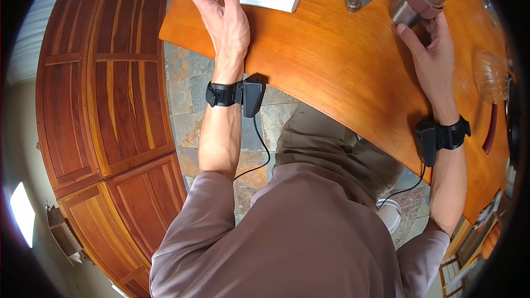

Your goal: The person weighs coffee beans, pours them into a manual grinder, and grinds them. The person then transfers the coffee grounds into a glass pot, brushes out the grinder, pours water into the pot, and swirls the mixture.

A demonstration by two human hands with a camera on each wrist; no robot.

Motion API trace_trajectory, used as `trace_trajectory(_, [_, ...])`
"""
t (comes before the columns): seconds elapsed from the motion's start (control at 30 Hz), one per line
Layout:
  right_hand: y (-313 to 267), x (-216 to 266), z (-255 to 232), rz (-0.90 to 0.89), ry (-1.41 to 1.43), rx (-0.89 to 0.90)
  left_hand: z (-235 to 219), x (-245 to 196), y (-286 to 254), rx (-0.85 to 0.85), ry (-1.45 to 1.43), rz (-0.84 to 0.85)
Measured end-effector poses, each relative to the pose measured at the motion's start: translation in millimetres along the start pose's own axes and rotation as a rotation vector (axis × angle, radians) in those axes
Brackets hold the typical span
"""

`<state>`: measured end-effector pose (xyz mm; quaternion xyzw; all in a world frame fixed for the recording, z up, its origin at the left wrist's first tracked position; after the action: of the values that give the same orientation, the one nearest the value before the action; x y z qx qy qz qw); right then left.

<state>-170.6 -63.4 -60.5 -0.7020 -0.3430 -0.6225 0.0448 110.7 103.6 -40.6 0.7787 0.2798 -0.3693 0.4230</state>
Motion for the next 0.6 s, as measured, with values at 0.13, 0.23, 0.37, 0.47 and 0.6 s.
trace_trajectory(0.13, [0, -1, 1, -0.027, 0.01, -0.002, 1, 0, 0, -0.064, 0.008, 0.129])
trace_trajectory(0.23, [0, 1, 0, -0.03, 0.016, 0.013, 1, 6, 3, 0.011, 0.0, 0.023])
trace_trajectory(0.37, [0, 2, 1, -0.022, 0.005, 0.024, 0, 3, 1, -0.008, -0.035, 0.063])
trace_trajectory(0.47, [0, 4, 2, -0.002, -0.001, 0.028, -2, 7, 3, 0.018, 0.025, 0.066])
trace_trajectory(0.6, [1, 3, 1, -0.016, -0.028, 0.017, 0, 5, 2, -0.016, -0.122, 0.279])
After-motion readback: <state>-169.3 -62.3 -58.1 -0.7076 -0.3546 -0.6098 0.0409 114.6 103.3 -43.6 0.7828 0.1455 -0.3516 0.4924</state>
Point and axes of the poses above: each hand's wrist, its own y-axis towards the middle knuckle, its own z-axis out of the palm, x = y × z, the point moved 1 cm from there along y, towards the middle knuckle, and after that the axes turned 10 degrees about y, right-handed, at the moved point
